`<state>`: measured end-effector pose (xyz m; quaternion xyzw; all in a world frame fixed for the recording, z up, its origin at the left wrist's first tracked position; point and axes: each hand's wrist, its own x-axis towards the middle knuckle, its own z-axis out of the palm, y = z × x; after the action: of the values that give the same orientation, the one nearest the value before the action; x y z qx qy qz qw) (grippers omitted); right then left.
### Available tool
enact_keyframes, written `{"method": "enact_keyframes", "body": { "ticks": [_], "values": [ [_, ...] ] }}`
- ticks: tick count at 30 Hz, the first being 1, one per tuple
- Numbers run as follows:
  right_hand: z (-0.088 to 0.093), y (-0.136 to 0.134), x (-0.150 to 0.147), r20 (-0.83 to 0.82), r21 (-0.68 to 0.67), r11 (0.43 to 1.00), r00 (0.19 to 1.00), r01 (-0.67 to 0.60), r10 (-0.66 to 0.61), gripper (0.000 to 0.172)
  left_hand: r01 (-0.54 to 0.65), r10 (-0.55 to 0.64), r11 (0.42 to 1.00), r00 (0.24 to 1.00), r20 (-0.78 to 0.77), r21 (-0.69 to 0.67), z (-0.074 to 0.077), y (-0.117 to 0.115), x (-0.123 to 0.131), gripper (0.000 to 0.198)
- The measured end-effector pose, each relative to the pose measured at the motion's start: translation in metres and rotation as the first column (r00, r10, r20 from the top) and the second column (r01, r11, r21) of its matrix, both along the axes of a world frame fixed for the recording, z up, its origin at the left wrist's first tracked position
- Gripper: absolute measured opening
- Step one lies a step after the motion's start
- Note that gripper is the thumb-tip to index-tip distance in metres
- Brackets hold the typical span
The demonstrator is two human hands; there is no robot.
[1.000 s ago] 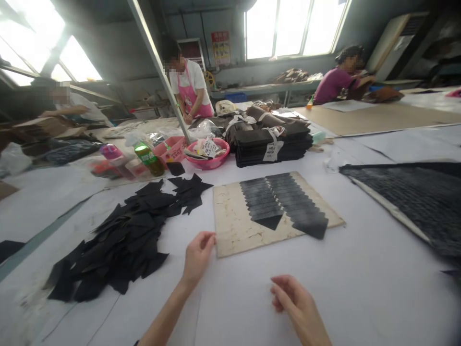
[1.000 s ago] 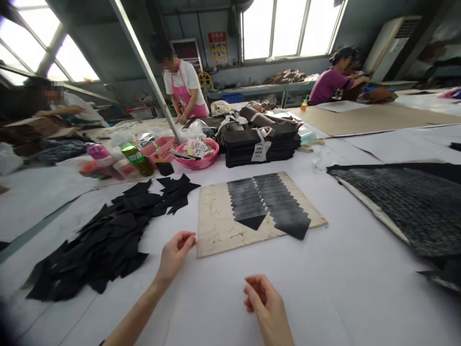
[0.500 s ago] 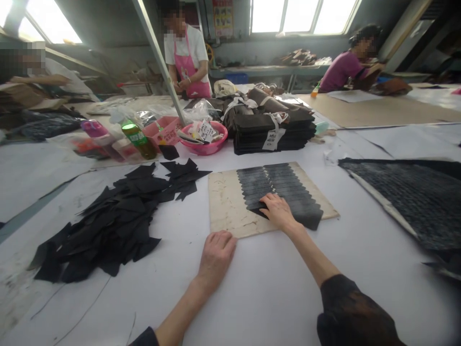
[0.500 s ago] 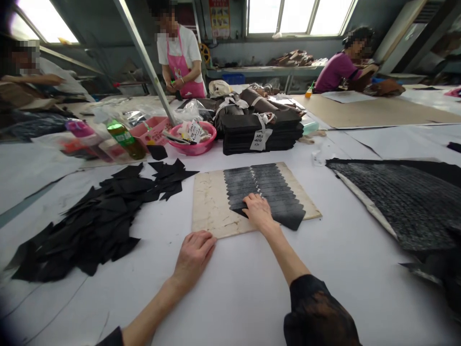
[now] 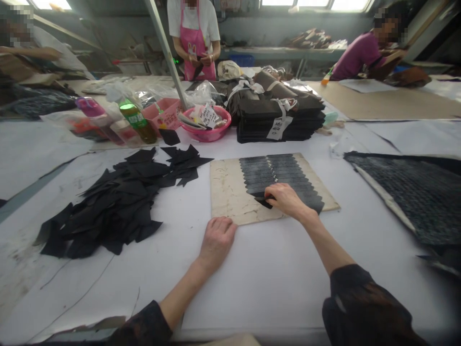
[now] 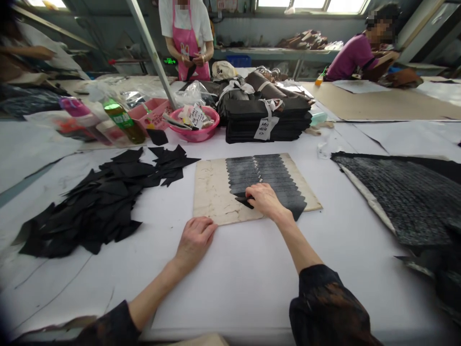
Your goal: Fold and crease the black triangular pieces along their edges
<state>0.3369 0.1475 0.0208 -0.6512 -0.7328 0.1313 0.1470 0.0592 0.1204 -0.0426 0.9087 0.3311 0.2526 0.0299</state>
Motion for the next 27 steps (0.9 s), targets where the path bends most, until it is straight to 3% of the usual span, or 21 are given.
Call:
{"method": "enact_keyframes", "body": {
  "ticks": [4,7,9,10,12,13,15,19,24,27],
  "values": [
    [0.008,-0.037,0.009,-0.192,0.016,0.998,0.98,0.062,-0.058,0.008,-0.004,0.004,1.0,1.0,0.006,-0.002,0.002,0.0,0.0,0.021],
    [0.017,-0.076,0.002,-0.378,0.011,0.992,0.919,0.123,-0.11,0.023,-0.003,0.003,1.0,1.0,0.02,-0.011,0.004,-0.001,-0.001,0.021],
    [0.019,-0.106,-0.014,-0.632,-0.113,0.99,0.763,0.082,-0.136,0.018,0.0,0.001,1.0,0.999,0.036,-0.02,0.004,-0.002,-0.002,0.022],
    [0.017,-0.12,-0.025,-0.684,-0.227,0.973,0.708,0.025,-0.178,0.016,-0.001,0.002,1.0,0.999,0.046,-0.025,0.004,-0.002,-0.002,0.021],
    [0.009,-0.147,-0.05,-0.71,-0.449,0.887,0.645,-0.107,-0.281,0.016,-0.011,0.013,0.999,0.997,0.071,-0.038,0.002,-0.002,-0.004,0.018],
    [0.003,-0.158,-0.062,-0.691,-0.505,0.851,0.657,-0.144,-0.3,0.021,-0.017,0.021,0.999,0.996,0.084,-0.048,0.001,-0.002,-0.005,0.015],
    [-0.009,-0.176,-0.083,-0.655,-0.521,0.841,0.7,-0.146,-0.284,0.03,-0.03,0.038,0.997,0.993,0.112,-0.072,-0.001,-0.002,-0.007,0.012],
    [-0.026,-0.193,-0.105,-0.468,-0.414,0.91,0.857,0.003,-0.215,0.027,-0.024,0.046,0.989,0.987,0.154,-0.144,0.003,-0.012,-0.016,0.005],
    [-0.032,-0.202,-0.117,-0.347,-0.268,0.96,0.921,0.083,-0.176,0.022,0.11,-0.077,0.963,0.987,0.139,-0.246,0.017,-0.059,-0.03,0.009],
    [-0.033,-0.206,-0.123,-0.29,-0.201,0.975,0.945,0.093,-0.15,0.017,0.192,-0.169,0.94,0.98,0.105,-0.282,0.017,-0.089,-0.034,0.016]
  ]
}}
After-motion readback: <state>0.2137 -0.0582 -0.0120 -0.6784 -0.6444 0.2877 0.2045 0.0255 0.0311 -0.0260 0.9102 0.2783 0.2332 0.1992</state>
